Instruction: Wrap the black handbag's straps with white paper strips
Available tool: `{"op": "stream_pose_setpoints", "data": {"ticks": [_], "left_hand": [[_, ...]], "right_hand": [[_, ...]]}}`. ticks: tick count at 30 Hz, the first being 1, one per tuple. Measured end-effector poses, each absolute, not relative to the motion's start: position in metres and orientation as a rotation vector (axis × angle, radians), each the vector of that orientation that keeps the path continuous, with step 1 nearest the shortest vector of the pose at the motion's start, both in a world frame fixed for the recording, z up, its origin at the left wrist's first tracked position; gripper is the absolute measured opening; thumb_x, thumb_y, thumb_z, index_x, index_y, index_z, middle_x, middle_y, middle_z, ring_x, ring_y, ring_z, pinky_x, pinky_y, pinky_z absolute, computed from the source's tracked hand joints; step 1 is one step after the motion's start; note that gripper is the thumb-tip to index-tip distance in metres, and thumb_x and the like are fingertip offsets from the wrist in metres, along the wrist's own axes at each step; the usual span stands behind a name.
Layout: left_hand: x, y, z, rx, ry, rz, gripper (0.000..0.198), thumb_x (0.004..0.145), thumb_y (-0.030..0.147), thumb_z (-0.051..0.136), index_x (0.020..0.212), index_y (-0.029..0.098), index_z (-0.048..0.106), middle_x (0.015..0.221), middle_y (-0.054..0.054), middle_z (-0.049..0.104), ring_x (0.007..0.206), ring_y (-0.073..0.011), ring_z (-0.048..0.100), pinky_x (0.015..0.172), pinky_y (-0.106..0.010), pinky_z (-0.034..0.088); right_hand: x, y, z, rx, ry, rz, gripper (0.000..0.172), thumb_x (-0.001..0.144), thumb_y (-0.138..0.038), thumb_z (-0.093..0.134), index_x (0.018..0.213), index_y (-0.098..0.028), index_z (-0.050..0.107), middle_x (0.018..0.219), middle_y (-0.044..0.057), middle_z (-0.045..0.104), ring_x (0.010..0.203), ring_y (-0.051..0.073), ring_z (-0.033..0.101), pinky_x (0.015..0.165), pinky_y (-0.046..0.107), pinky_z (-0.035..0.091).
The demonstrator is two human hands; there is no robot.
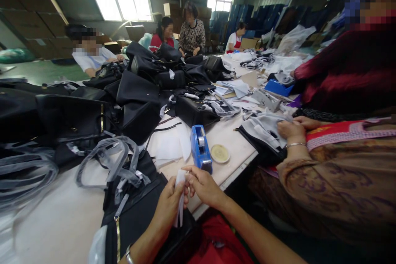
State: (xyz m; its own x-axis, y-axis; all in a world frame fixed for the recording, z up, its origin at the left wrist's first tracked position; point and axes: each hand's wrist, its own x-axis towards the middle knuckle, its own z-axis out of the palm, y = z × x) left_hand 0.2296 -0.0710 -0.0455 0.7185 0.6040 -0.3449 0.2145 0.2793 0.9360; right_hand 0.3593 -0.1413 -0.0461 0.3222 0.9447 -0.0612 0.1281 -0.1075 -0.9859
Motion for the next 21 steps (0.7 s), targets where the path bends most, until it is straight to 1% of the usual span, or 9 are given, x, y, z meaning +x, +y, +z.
{"op": "stream_pose_setpoints", "data": {"ticks": [4,7,10,11,13,15,16,18,21], "left_hand": [[0.229,-0.075,-0.055,1.552,0.875,0.407,0.033,0.090,0.053,0.043,0.095,0.021,0.049,0.066,0.003,0.053,0.056,-0.0144,0.052,0.050,-0.024,0.041],[0.229,-0.076,-0.058,1.612,0.887,0.407,0.033,0.089,0.052,0.044,0.093,0.020,0.050,0.063,0.004,0.051,0.053,-0.0136,0.049,0.048,-0.024,0.038],[0.231,-0.075,-0.054,1.481,0.871,0.356,0.035,0.086,0.053,0.047,0.090,0.019,0.050,0.062,0.004,0.049,0.050,-0.0124,0.046,0.044,-0.022,0.036],[0.231,-0.074,-0.052,1.429,0.868,0.345,0.035,0.085,0.053,0.049,0.091,0.018,0.050,0.062,0.004,0.049,0.049,-0.0120,0.046,0.044,-0.022,0.036],[0.231,-0.073,-0.048,1.346,0.870,0.338,0.037,0.083,0.052,0.052,0.095,0.018,0.050,0.065,0.003,0.051,0.050,-0.0110,0.046,0.044,-0.021,0.036],[0.230,-0.071,-0.046,1.291,0.864,0.343,0.038,0.082,0.052,0.055,0.097,0.017,0.050,0.068,0.003,0.052,0.051,-0.0101,0.047,0.045,-0.020,0.037],[0.229,-0.071,-0.046,1.273,0.856,0.343,0.039,0.081,0.052,0.055,0.098,0.017,0.050,0.068,0.003,0.052,0.051,-0.0099,0.047,0.045,-0.020,0.037],[0.228,-0.070,-0.046,1.253,0.847,0.341,0.039,0.082,0.053,0.055,0.097,0.017,0.050,0.067,0.004,0.052,0.051,-0.0096,0.046,0.044,-0.020,0.037],[0.225,-0.069,-0.045,1.241,0.862,0.344,0.038,0.083,0.053,0.054,0.098,0.018,0.051,0.069,0.003,0.053,0.052,-0.0095,0.047,0.045,-0.020,0.039]], "right_hand": [[0.353,-0.142,-0.040,-1.562,-1.133,0.839,0.032,0.093,-0.029,0.043,0.122,-0.018,0.052,0.073,-0.001,0.059,0.054,0.009,0.057,0.060,0.024,0.048],[0.353,-0.142,-0.041,-1.579,-1.149,0.838,0.031,0.094,-0.026,0.039,0.121,-0.018,0.052,0.070,-0.002,0.058,0.051,0.009,0.055,0.056,0.023,0.047],[0.369,-0.144,-0.040,-1.613,-1.206,0.849,0.029,0.094,-0.026,0.038,0.118,-0.020,0.053,0.071,-0.002,0.060,0.051,0.009,0.054,0.055,0.022,0.044],[0.379,-0.145,-0.039,-1.673,-1.207,0.777,0.027,0.094,-0.026,0.039,0.115,-0.021,0.055,0.073,-0.001,0.062,0.055,0.010,0.056,0.058,0.023,0.044],[0.404,-0.147,-0.036,-1.885,-1.130,0.490,0.022,0.093,-0.028,0.043,0.106,-0.021,0.060,0.081,0.002,0.064,0.071,0.014,0.059,0.068,0.025,0.043],[0.429,-0.149,-0.037,-2.091,-1.004,0.240,0.020,0.091,-0.033,0.047,0.094,-0.019,0.062,0.087,0.005,0.064,0.082,0.017,0.058,0.073,0.027,0.040],[0.439,-0.149,-0.040,-2.154,-0.964,0.222,0.023,0.090,-0.037,0.049,0.087,-0.019,0.062,0.086,0.006,0.064,0.082,0.017,0.057,0.073,0.028,0.038],[0.451,-0.146,-0.050,-2.192,-0.941,0.340,0.032,0.088,-0.044,0.050,0.074,-0.017,0.061,0.078,0.005,0.062,0.074,0.017,0.055,0.068,0.027,0.036],[0.454,-0.139,-0.067,-2.151,-0.908,0.474,0.040,0.086,-0.050,0.050,0.067,-0.017,0.060,0.069,0.004,0.060,0.066,0.015,0.054,0.061,0.026,0.034]]}}
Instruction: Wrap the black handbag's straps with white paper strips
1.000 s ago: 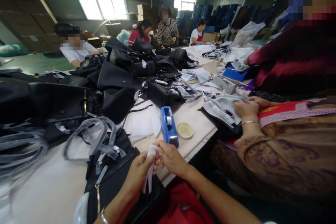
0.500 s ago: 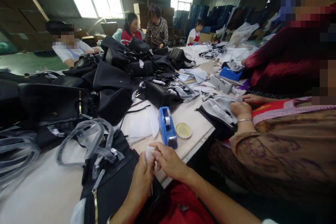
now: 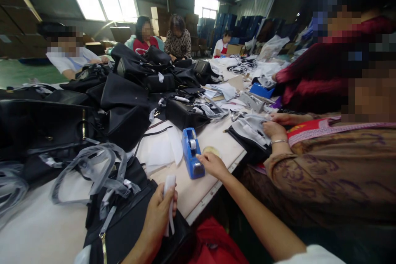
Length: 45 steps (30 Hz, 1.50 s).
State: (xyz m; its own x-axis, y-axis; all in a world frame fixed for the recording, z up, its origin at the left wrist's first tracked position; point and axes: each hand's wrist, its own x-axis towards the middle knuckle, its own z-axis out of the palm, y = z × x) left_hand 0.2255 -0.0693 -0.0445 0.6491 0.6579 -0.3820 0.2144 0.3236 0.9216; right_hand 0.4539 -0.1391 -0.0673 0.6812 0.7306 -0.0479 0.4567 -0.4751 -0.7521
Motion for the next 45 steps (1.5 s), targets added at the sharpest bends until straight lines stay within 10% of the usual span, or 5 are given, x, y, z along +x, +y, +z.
{"op": "stream_pose_setpoints", "data": {"ticks": [30,45], "left_hand": [[0.224,-0.066,-0.049,1.177,0.815,0.331,0.039,0.083,0.051,0.056,0.102,0.017,0.051,0.070,0.002,0.053,0.052,-0.0099,0.048,0.045,-0.020,0.040],[0.226,-0.062,-0.049,1.193,0.590,0.233,0.031,0.090,0.047,0.050,0.094,0.017,0.052,0.067,0.003,0.050,0.045,-0.0056,0.039,0.040,-0.017,0.032]], "right_hand": [[0.404,-0.169,-0.102,-1.689,-0.338,0.881,0.017,0.075,-0.029,0.059,0.068,-0.015,0.052,0.050,-0.005,0.047,0.040,0.007,0.038,0.039,0.019,0.030],[0.384,-0.139,-0.037,-1.439,-1.502,0.682,0.016,0.091,-0.019,0.049,0.096,-0.017,0.064,0.076,0.000,0.060,0.065,0.009,0.055,0.067,0.021,0.043]]}}
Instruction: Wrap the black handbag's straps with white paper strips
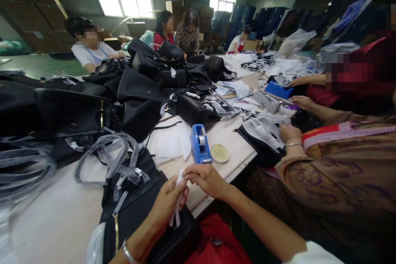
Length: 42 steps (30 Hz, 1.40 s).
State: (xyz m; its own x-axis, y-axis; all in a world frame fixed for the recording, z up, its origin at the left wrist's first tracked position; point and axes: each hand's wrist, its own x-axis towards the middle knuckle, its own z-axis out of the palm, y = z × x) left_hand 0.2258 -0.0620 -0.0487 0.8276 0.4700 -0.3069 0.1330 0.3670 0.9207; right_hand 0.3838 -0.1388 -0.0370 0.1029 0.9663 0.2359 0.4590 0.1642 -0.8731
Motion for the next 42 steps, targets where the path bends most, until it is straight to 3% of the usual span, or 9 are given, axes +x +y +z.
{"op": "stream_pose_setpoints", "data": {"ticks": [5,11,14,17,23,32,38,42], "left_hand": [[0.223,-0.058,-0.048,1.186,0.540,0.186,0.029,0.090,0.045,0.050,0.093,0.017,0.052,0.067,0.003,0.049,0.045,-0.0049,0.036,0.041,-0.017,0.030],[0.224,-0.060,-0.044,1.298,0.521,0.126,0.033,0.090,0.049,0.049,0.094,0.016,0.053,0.063,0.002,0.050,0.042,-0.0054,0.034,0.039,-0.019,0.024],[0.225,-0.061,-0.033,1.269,0.508,0.120,0.031,0.090,0.046,0.050,0.094,0.016,0.054,0.064,0.002,0.050,0.043,-0.0053,0.033,0.041,-0.019,0.024],[0.224,-0.060,-0.026,1.104,0.483,0.118,0.028,0.090,0.042,0.052,0.099,0.016,0.055,0.066,0.002,0.048,0.045,-0.0049,0.033,0.042,-0.018,0.024],[0.218,-0.057,-0.036,0.676,0.459,0.134,0.022,0.092,0.033,0.052,0.102,0.015,0.055,0.070,0.002,0.043,0.049,-0.0027,0.032,0.043,-0.015,0.022],[0.221,-0.061,-0.031,0.774,0.464,0.161,0.026,0.092,0.037,0.052,0.110,0.019,0.050,0.071,0.002,0.046,0.048,-0.0030,0.035,0.042,-0.014,0.026],[0.233,-0.070,-0.031,1.171,0.600,0.302,0.052,0.086,0.046,0.057,0.128,0.022,0.040,0.061,0.004,0.053,0.042,-0.0090,0.043,0.039,-0.018,0.036],[0.220,-0.071,-0.026,1.107,0.648,0.234,0.042,0.085,0.052,0.056,0.107,0.017,0.058,0.072,-0.003,0.061,0.055,-0.0120,0.053,0.051,-0.021,0.044]], "right_hand": [[0.391,-0.139,-0.037,-1.445,-1.647,0.664,0.021,0.090,-0.013,0.046,0.102,-0.017,0.062,0.086,0.002,0.063,0.070,0.009,0.057,0.070,0.020,0.044],[0.401,-0.139,-0.027,-1.543,-1.519,0.894,0.052,0.083,-0.017,0.058,0.132,-0.021,0.041,0.063,-0.006,0.057,0.055,0.010,0.055,0.058,0.020,0.044],[0.402,-0.140,-0.034,-1.458,-1.328,1.083,0.046,0.083,-0.023,0.059,0.127,-0.020,0.044,0.062,-0.006,0.057,0.051,0.009,0.053,0.050,0.018,0.043],[0.393,-0.140,-0.050,-1.401,-1.166,1.058,0.034,0.086,-0.033,0.057,0.116,-0.017,0.052,0.057,-0.006,0.055,0.048,0.008,0.049,0.049,0.018,0.040],[0.368,-0.132,-0.079,-1.298,-0.970,0.958,0.040,0.089,-0.049,0.051,0.108,-0.014,0.056,0.057,-0.005,0.051,0.047,0.007,0.046,0.047,0.018,0.037],[0.380,-0.138,-0.065,-1.439,-0.979,0.868,0.043,0.092,-0.045,0.045,0.126,-0.019,0.050,0.072,-0.002,0.058,0.049,0.007,0.048,0.052,0.021,0.043],[0.369,-0.123,-0.043,-1.565,-1.179,0.839,0.023,0.088,-0.037,0.054,0.100,-0.021,0.065,0.074,-0.001,0.060,0.061,0.009,0.052,0.055,0.019,0.040],[0.366,-0.116,-0.045,-1.604,-1.152,0.815,0.020,0.088,-0.035,0.053,0.094,-0.020,0.064,0.072,-0.002,0.058,0.062,0.010,0.051,0.057,0.020,0.039]]}}
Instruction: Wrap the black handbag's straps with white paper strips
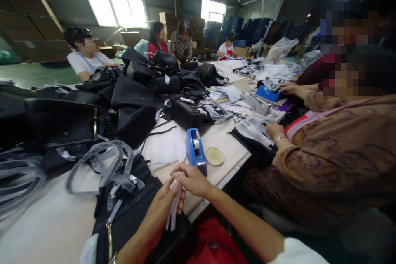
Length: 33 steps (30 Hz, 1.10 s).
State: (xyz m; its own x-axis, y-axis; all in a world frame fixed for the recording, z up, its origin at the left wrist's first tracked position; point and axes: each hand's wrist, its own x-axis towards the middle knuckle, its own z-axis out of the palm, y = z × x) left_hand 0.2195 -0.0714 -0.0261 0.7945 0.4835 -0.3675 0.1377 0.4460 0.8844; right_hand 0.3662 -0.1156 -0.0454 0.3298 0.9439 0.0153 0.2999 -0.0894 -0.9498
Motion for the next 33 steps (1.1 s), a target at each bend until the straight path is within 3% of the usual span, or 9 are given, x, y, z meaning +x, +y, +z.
{"op": "stream_pose_setpoints", "data": {"ticks": [3,5,8,11,15,23,29,33], "left_hand": [[0.203,-0.073,-0.023,0.992,0.687,0.184,0.044,0.086,0.054,0.053,0.090,0.012,0.066,0.083,-0.009,0.065,0.068,-0.0144,0.058,0.063,-0.023,0.047],[0.196,-0.075,-0.024,0.920,0.723,0.208,0.044,0.086,0.053,0.055,0.092,0.011,0.067,0.086,-0.010,0.066,0.072,-0.0155,0.059,0.066,-0.024,0.047],[0.192,-0.077,-0.028,0.829,0.782,0.269,0.039,0.084,0.047,0.060,0.098,0.011,0.067,0.086,-0.009,0.066,0.072,-0.0158,0.059,0.069,-0.026,0.049],[0.193,-0.079,-0.030,0.769,0.764,0.322,0.035,0.085,0.042,0.062,0.104,0.013,0.065,0.090,-0.008,0.066,0.077,-0.0164,0.060,0.072,-0.027,0.050],[0.192,-0.084,-0.029,0.754,0.746,0.387,0.034,0.085,0.039,0.062,0.109,0.015,0.063,0.094,-0.007,0.067,0.083,-0.0186,0.062,0.071,-0.027,0.050],[0.197,-0.087,-0.030,0.729,0.738,0.473,0.035,0.081,0.037,0.067,0.108,0.015,0.066,0.095,-0.007,0.069,0.086,-0.0213,0.063,0.075,-0.031,0.052],[0.203,-0.082,-0.042,0.663,0.792,0.449,0.030,0.079,0.034,0.069,0.101,0.013,0.068,0.090,-0.007,0.069,0.082,-0.0205,0.063,0.069,-0.030,0.054],[0.202,-0.080,-0.053,0.699,0.831,0.461,0.026,0.079,0.035,0.070,0.092,0.012,0.067,0.078,-0.004,0.066,0.069,-0.0152,0.060,0.062,-0.025,0.053]], "right_hand": [[0.361,-0.117,-0.052,-1.617,-1.081,0.792,0.024,0.088,-0.040,0.053,0.099,-0.020,0.063,0.071,-0.002,0.056,0.061,0.010,0.050,0.057,0.021,0.040],[0.350,-0.123,-0.056,-1.585,-0.984,0.803,0.032,0.090,-0.043,0.050,0.111,-0.020,0.057,0.075,-0.001,0.057,0.064,0.011,0.054,0.059,0.022,0.043],[0.326,-0.140,-0.061,-1.549,-0.833,0.777,0.039,0.093,-0.044,0.043,0.124,-0.021,0.047,0.096,0.005,0.061,0.084,0.015,0.061,0.073,0.027,0.049],[0.302,-0.153,-0.064,-1.561,-0.805,0.775,0.036,0.096,-0.040,0.038,0.127,-0.022,0.045,0.116,0.008,0.059,0.099,0.017,0.060,0.086,0.031,0.049],[0.288,-0.154,-0.065,-1.628,-0.889,0.687,0.034,0.096,-0.032,0.035,0.129,-0.022,0.043,0.127,0.008,0.053,0.115,0.018,0.052,0.100,0.034,0.042],[0.287,-0.143,-0.056,-1.939,-1.258,0.416,0.047,0.090,-0.022,0.037,0.136,-0.015,0.035,0.119,0.016,0.056,0.104,0.025,0.059,0.091,0.041,0.049],[0.285,-0.157,-0.062,-2.041,-1.613,0.358,0.087,0.072,-0.018,0.052,0.148,-0.006,0.011,0.147,0.024,0.030,0.133,0.036,0.034,0.107,0.049,0.035],[0.305,-0.178,-0.043,-1.844,-1.749,0.478,0.079,0.081,-0.027,0.054,0.149,-0.013,0.017,0.150,0.016,0.030,0.136,0.028,0.032,0.110,0.042,0.033]]}}
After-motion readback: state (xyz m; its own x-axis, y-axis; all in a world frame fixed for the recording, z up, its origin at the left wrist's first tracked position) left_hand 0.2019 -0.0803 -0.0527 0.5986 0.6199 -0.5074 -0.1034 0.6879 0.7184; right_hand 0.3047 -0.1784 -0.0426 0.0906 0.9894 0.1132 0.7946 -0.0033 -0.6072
